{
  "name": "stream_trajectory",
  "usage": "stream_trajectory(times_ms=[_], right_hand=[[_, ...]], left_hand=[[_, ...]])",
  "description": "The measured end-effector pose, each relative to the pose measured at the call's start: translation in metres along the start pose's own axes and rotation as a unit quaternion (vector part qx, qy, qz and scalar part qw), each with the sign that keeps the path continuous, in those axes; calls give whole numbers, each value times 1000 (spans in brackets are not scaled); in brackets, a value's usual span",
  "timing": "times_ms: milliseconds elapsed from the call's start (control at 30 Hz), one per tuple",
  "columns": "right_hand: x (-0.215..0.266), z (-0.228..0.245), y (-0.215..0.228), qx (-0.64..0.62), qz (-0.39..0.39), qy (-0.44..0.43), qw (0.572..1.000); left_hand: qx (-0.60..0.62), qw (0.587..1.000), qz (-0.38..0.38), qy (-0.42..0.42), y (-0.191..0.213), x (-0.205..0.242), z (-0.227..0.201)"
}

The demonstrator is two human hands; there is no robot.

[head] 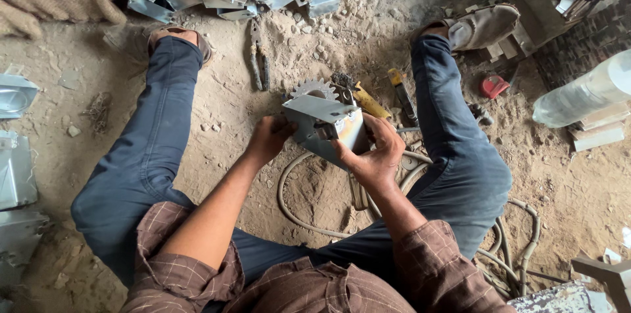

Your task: The person sits on the ground and uses a hammer to fit a metal gear into a metal housing. They repeatedly strike the gear to secure it, then place the assembled unit onto a pile of similar parts.

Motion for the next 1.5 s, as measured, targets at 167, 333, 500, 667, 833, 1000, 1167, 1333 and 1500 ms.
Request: stream_trajectory(times_ms=[167,333,500,667,833,1000,1167,1333,1500], right_hand=[[-1,1,0,2,-3,7,1000],[-1,-1,0,-27,-2,-5,1000],[-1,-1,0,-18,1,-4,1000],[0,-3,-1,-18,0,-9,1000],[-2,-3,-1,-15,3,-21,1000],[-1,-6,0,-9,5,-35,999],[3,-31,-3,-76,5,-94,993],[-2,-72,-3,-297,-14,-203,933],[-8,-72,-2,-510,29,-175,842]], left_hand=[[13,1000,-13,-25,2,0,-4],[10,999,-17,-30,3,-1,-4],[23,997,-28,-64,4,0,-7],[-3,999,-9,-40,0,-1,-3],[6,998,-8,-64,1,-2,-6],[-31,999,7,-11,-4,-2,7],[15,998,-53,-1,5,-1,-1],[348,934,-67,38,25,6,-37],[406,914,7,-15,42,19,-90]])
Point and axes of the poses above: each hand's wrist, its own x-axis away from the middle knuckle, its own y-axis out of the back of the hand, z = x × y, the point moved 7 cm from there along -x, towards the middle knuckle, and after that the axes turned 2 degrees about -z, right-handed, at the moved point
